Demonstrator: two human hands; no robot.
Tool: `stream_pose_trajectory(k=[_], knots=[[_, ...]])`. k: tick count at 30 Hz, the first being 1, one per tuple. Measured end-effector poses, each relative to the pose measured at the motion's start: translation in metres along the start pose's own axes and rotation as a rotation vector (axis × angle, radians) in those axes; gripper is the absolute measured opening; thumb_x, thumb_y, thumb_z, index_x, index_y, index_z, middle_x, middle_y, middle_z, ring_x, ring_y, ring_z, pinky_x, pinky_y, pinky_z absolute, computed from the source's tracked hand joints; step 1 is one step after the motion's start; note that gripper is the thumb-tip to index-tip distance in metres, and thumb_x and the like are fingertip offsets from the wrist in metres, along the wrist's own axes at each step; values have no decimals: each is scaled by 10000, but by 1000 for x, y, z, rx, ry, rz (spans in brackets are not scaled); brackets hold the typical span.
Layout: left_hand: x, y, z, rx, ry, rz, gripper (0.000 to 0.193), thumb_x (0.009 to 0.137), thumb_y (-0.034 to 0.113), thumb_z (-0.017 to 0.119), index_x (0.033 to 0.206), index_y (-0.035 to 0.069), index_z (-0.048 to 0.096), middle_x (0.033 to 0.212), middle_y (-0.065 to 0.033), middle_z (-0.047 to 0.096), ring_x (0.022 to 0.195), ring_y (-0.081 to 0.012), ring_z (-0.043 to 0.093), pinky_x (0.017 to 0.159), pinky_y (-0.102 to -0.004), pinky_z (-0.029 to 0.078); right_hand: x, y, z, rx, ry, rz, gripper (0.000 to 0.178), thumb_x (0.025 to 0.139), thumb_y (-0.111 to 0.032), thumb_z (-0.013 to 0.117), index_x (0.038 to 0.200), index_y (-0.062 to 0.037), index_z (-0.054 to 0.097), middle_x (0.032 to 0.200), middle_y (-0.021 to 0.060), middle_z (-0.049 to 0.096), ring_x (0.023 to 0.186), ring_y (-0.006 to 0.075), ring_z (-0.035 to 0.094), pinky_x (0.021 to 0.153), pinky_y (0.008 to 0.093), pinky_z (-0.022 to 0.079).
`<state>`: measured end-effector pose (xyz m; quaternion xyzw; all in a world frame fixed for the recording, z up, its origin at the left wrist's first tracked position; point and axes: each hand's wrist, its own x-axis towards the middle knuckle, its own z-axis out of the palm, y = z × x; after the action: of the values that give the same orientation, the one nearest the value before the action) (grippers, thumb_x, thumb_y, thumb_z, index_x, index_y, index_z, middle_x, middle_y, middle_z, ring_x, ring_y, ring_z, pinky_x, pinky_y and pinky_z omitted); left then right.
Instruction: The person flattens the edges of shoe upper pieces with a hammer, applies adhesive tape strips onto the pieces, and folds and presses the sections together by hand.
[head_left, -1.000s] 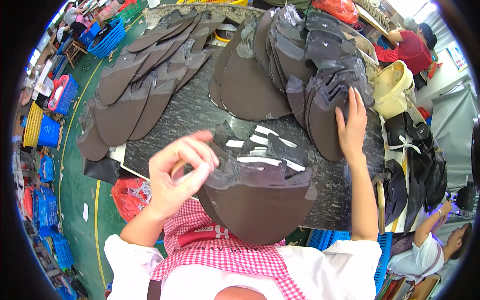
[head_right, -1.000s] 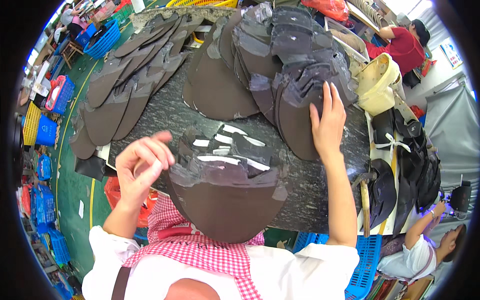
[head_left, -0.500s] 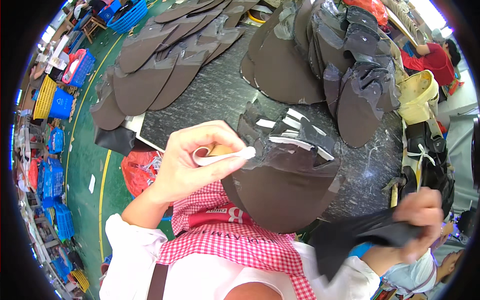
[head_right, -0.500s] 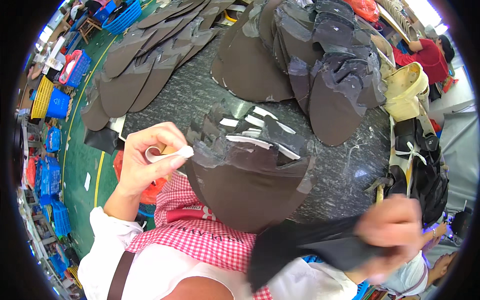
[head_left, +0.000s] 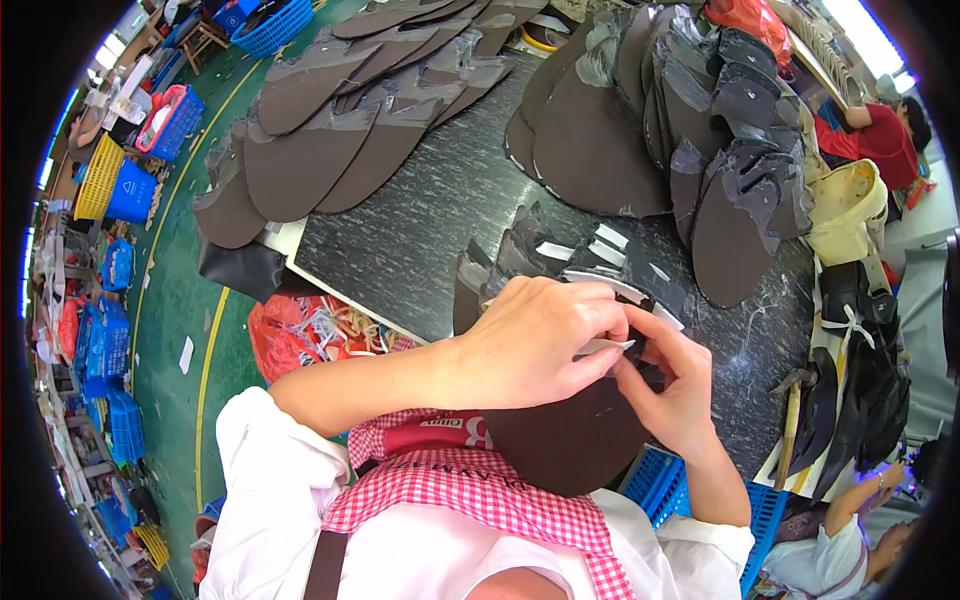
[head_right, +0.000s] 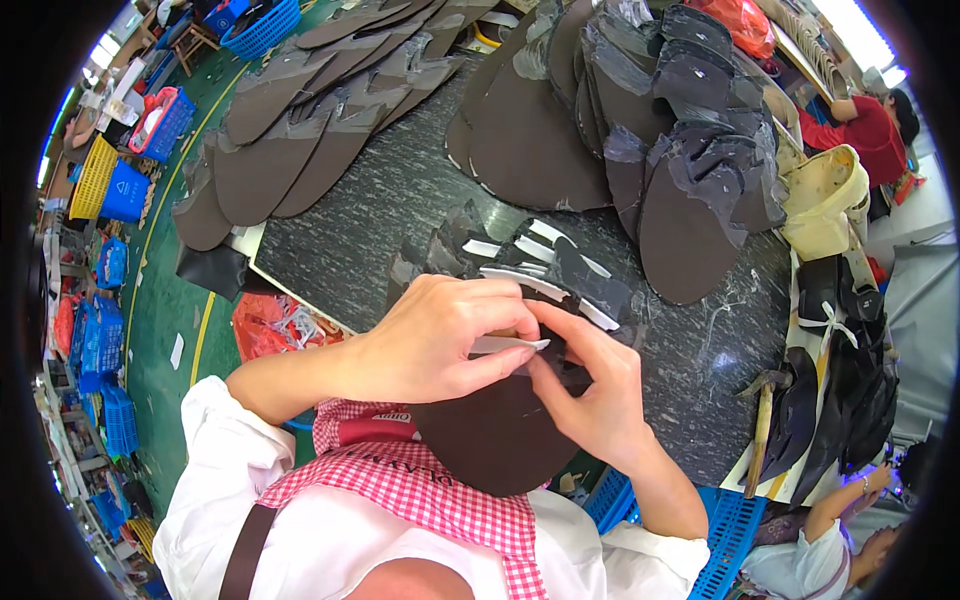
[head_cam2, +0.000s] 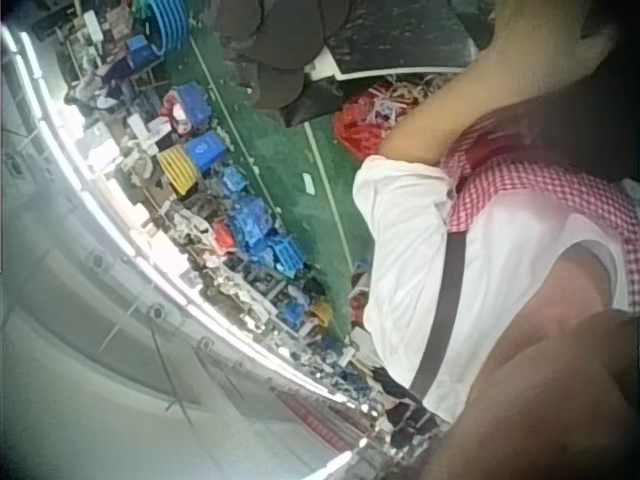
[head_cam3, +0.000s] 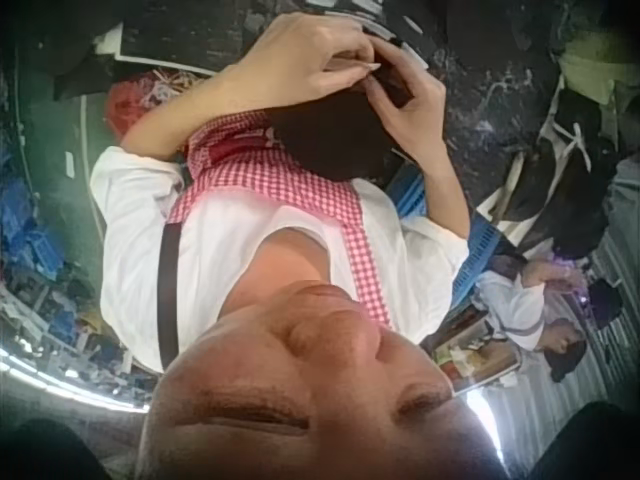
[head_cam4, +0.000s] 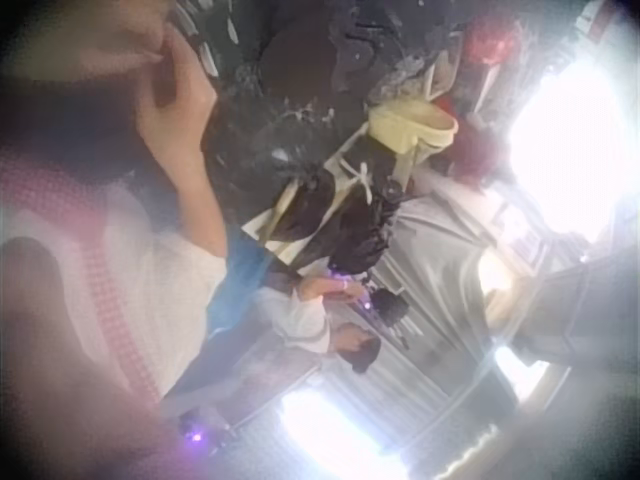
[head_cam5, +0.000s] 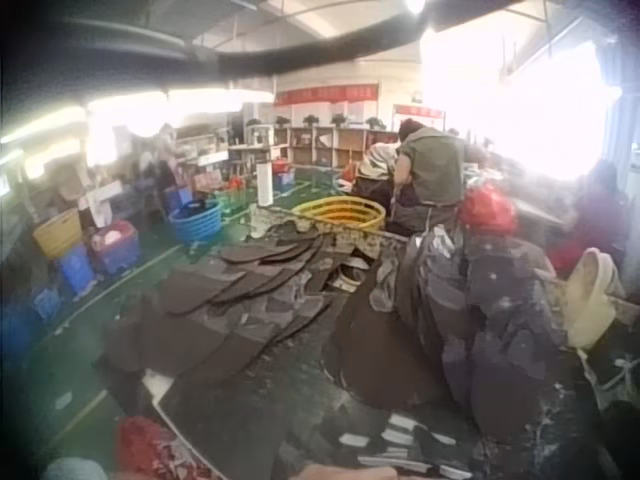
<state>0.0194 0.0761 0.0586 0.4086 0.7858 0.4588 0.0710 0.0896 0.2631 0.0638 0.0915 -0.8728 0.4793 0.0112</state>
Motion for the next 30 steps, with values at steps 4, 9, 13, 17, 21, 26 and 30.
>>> stream_pose_trajectory(k=[4, 9, 13, 17, 21, 26, 30], knots=[[-1, -4, 2, -12, 15, -9, 159, 773, 138, 707, 880, 39, 644, 805, -92, 615, 703, -286, 640, 598, -373, 497, 1, -3, -2, 20, -43, -35, 408, 831, 51, 613, 1238, 27, 589, 1084, 178, 681, 942, 256, 696, 772, 328, 556], [-11, -13, -14, 81, 38, -29, 178, 772, 169, 749, 770, 22, 648, 726, -90, 632, 640, -261, 648, 546, -347, 489, -5, 12, -2, 49, 4, -66, 401, 838, 46, 619, 1237, 31, 586, 1080, 190, 682, 944, 245, 695, 782, 337, 554], [-38, -16, -33, -20, 65, -212, 179, 736, 150, 810, 792, 22, 699, 688, -45, 646, 542, -121, 599, 463, -255, 422, -1, 13, -8, 220, -31, 24, 401, 807, 26, 656, 1202, 46, 592, 1059, 165, 689, 907, 194, 689, 717, 313, 552], [-46, -16, -29, -58, 103, -213, 188, 728, 150, 818, 787, 18, 699, 679, -33, 638, 509, -88, 558, 431, -227, 379, 22, 0, 0, -152, -8, -271, 265, 746, -1, 737, 1007, -8, 692, 849, 88, 653, 726, 197, 668, 626, 297, 533], [-60, -25, -47, 98, 47, -328, 206, 760, 218, 756, 815, 29, 696, 803, -55, 664, 646, -190, 609, 608, -302, 475, 20, 1, 2, -143, 49, -222, 215, 726, 17, 746, 934, -26, 711, 810, 84, 636, 688, 213, 653, 587, 299, 523], [-34, -1, -19, 382, 263, 36, 225, 729, 236, 727, 867, 80, 640, 1174, -118, 574, 1075, -310, 555, 984, -511, 365, 19, -4, 6, -197, 83, -285, 209, 720, 25, 746, 918, -32, 708, 802, 85, 638, 679, 211, 650, 581, 305, 521], [-30, -14, -5, 267, 235, 45, 158, 731, 150, 735, 818, 83, 621, 1144, -91, 588, 1068, -284, 564, 995, -508, 359, 17, -6, 7, -197, 104, -280, 218, 718, 18, 753, 923, -37, 704, 796, 84, 632, 672, 211, 646, 570, 309, 516]])
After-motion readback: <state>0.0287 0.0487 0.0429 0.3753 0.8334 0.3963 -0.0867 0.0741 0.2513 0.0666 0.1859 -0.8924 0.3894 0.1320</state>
